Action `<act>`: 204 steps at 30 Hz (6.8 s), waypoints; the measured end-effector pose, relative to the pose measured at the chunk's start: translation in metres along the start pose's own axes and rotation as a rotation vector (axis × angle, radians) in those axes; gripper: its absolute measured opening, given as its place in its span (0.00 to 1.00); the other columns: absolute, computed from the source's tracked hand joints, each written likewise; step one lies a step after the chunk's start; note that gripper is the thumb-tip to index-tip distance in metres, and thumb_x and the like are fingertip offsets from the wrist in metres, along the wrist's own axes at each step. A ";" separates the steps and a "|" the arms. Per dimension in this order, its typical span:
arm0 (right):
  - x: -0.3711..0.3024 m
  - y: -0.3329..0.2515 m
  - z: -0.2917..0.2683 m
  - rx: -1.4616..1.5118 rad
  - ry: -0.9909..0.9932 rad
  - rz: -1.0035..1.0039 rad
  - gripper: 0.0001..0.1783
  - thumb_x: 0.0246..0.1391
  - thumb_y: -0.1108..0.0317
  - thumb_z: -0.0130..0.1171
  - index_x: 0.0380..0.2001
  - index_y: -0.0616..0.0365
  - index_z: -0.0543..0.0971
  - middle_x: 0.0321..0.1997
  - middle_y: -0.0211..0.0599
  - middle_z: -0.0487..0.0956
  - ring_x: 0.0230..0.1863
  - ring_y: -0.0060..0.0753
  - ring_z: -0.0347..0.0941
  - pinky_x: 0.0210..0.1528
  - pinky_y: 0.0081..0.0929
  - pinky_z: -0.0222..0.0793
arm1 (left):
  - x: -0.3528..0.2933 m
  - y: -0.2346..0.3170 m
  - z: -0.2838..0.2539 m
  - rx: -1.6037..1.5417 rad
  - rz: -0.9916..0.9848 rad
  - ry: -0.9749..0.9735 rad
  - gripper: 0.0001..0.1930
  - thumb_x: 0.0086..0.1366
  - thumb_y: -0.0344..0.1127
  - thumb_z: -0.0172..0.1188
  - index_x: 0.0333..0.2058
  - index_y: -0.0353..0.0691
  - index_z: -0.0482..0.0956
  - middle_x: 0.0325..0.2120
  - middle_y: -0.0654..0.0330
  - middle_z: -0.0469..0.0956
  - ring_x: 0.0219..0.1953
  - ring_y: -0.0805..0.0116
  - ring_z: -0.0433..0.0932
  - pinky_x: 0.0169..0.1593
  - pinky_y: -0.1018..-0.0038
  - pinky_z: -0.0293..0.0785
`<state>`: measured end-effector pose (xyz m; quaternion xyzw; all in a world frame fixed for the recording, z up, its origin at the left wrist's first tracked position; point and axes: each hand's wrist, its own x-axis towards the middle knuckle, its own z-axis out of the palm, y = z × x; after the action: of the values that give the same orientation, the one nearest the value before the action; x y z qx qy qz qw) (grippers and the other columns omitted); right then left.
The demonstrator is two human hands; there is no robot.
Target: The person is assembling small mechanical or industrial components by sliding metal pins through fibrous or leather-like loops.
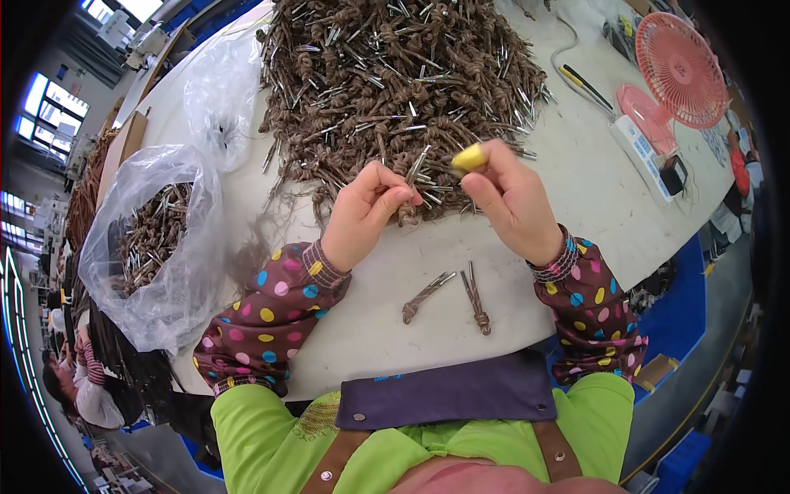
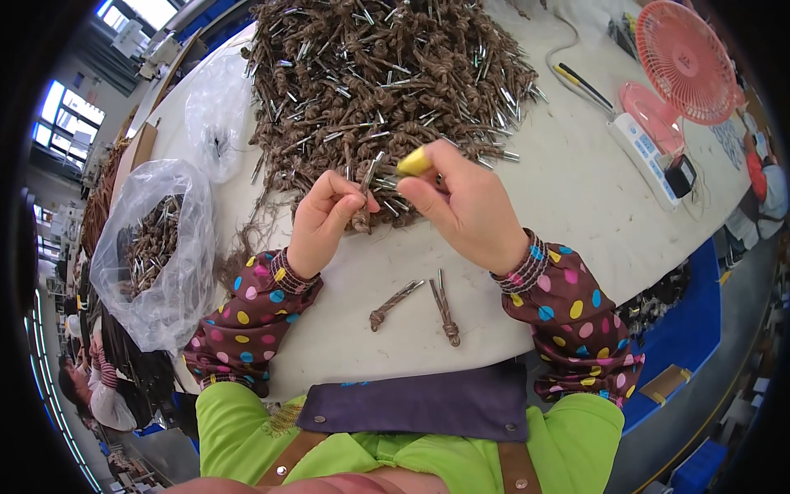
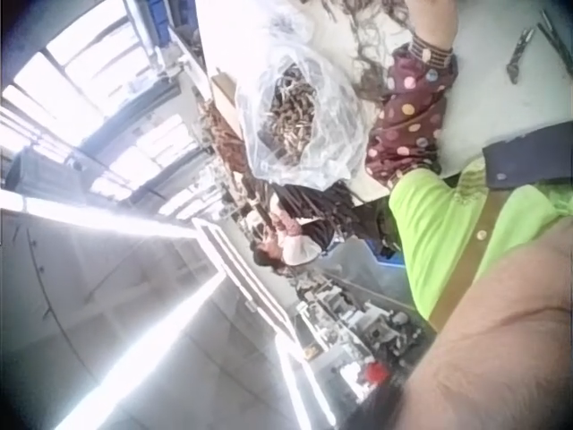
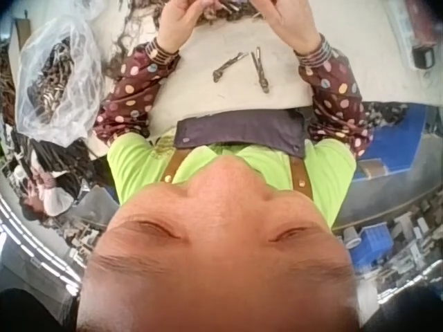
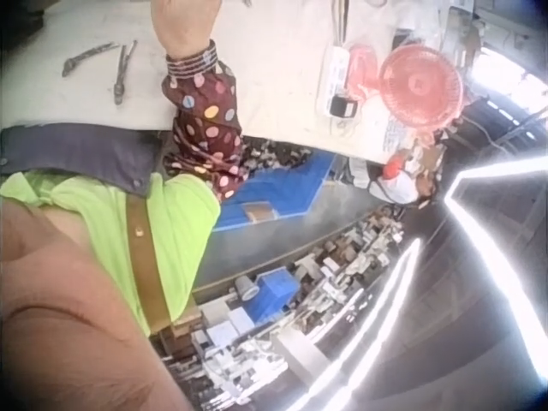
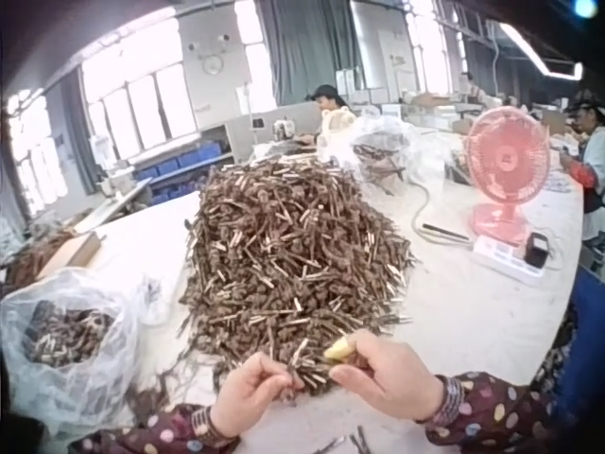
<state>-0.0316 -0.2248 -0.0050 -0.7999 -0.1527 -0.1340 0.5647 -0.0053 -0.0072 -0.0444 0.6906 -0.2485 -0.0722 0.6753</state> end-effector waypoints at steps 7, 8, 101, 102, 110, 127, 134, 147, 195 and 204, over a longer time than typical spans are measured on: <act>-0.009 -0.002 0.012 -0.179 -0.237 -0.078 0.12 0.55 0.61 0.60 0.29 0.60 0.73 0.20 0.32 0.70 0.19 0.21 0.62 0.23 0.19 0.60 | -0.003 0.007 0.001 0.309 0.129 0.006 0.03 0.68 0.28 0.49 0.34 0.35 0.68 0.32 0.58 0.75 0.36 0.74 0.74 0.43 0.78 0.69; -0.008 -0.002 0.014 -0.209 -0.240 -0.082 0.12 0.53 0.61 0.61 0.28 0.59 0.73 0.20 0.33 0.71 0.18 0.24 0.63 0.22 0.21 0.61 | -0.004 0.007 0.001 0.315 0.129 0.004 0.03 0.68 0.28 0.49 0.34 0.35 0.68 0.32 0.58 0.75 0.36 0.74 0.74 0.43 0.78 0.69; 0.004 0.022 0.011 0.285 -0.058 0.103 0.12 0.49 0.69 0.65 0.37 0.60 0.76 0.28 0.19 0.74 0.23 0.08 0.57 0.26 0.11 0.56 | 0.006 0.028 -0.002 0.767 0.347 -0.091 0.13 0.53 0.24 0.63 0.40 0.38 0.79 0.28 0.59 0.78 0.28 0.67 0.77 0.33 0.77 0.72; 0.005 0.021 0.010 0.287 -0.062 0.101 0.12 0.49 0.69 0.65 0.37 0.60 0.76 0.28 0.19 0.74 0.23 0.08 0.57 0.26 0.11 0.56 | 0.007 0.028 -0.004 0.737 0.342 -0.105 0.13 0.54 0.24 0.63 0.40 0.38 0.79 0.29 0.59 0.78 0.29 0.67 0.77 0.33 0.76 0.73; 0.007 0.025 0.006 0.540 -0.121 0.166 0.12 0.51 0.71 0.63 0.39 0.60 0.76 0.31 0.20 0.75 0.28 0.07 0.62 0.30 0.09 0.59 | 0.008 0.029 0.002 0.486 0.172 -0.098 0.13 0.54 0.28 0.64 0.40 0.41 0.79 0.27 0.59 0.76 0.29 0.64 0.76 0.32 0.74 0.73; 0.008 0.011 -0.001 0.675 -0.343 0.230 0.15 0.54 0.67 0.61 0.43 0.59 0.72 0.35 0.26 0.77 0.26 0.07 0.63 0.24 0.08 0.55 | 0.001 0.018 -0.001 -0.151 0.040 -0.328 0.02 0.67 0.26 0.49 0.35 0.35 0.70 0.40 0.53 0.79 0.44 0.69 0.78 0.48 0.75 0.73; 0.008 0.018 0.008 0.397 -0.140 0.067 0.25 0.56 0.62 0.59 0.53 0.64 0.66 0.37 0.31 0.76 0.30 0.13 0.68 0.33 0.12 0.66 | 0.000 0.015 0.001 -0.153 -0.058 -0.307 0.03 0.69 0.27 0.46 0.37 0.35 0.68 0.36 0.57 0.78 0.41 0.75 0.76 0.47 0.78 0.70; -0.005 0.005 0.010 -0.267 -0.159 -0.139 0.16 0.51 0.53 0.62 0.24 0.55 0.73 0.20 0.31 0.70 0.20 0.35 0.68 0.22 0.29 0.63 | 0.000 0.000 -0.002 0.227 0.124 0.017 0.02 0.65 0.27 0.53 0.35 0.35 0.72 0.30 0.61 0.79 0.32 0.78 0.76 0.36 0.80 0.71; 0.007 0.005 0.011 0.549 0.098 0.176 0.11 0.51 0.71 0.63 0.38 0.61 0.76 0.32 0.24 0.76 0.31 0.09 0.68 0.33 0.10 0.64 | 0.007 0.024 0.005 -0.411 -0.604 -0.208 0.11 0.65 0.36 0.56 0.39 0.34 0.75 0.32 0.63 0.78 0.30 0.79 0.76 0.41 0.79 0.75; 0.015 0.017 -0.010 0.780 0.213 0.499 0.10 0.53 0.66 0.63 0.36 0.55 0.74 0.17 0.13 0.62 0.12 0.07 0.49 0.13 0.13 0.41 | 0.006 0.067 -0.032 0.494 -0.272 -0.286 0.07 0.60 0.29 0.59 0.35 0.34 0.81 0.25 0.59 0.81 0.29 0.76 0.79 0.34 0.82 0.74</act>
<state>-0.0115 -0.2379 -0.0110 -0.5224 0.0638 -0.0081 0.8503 -0.0028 0.0217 0.0248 0.8435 -0.2561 -0.1958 0.4296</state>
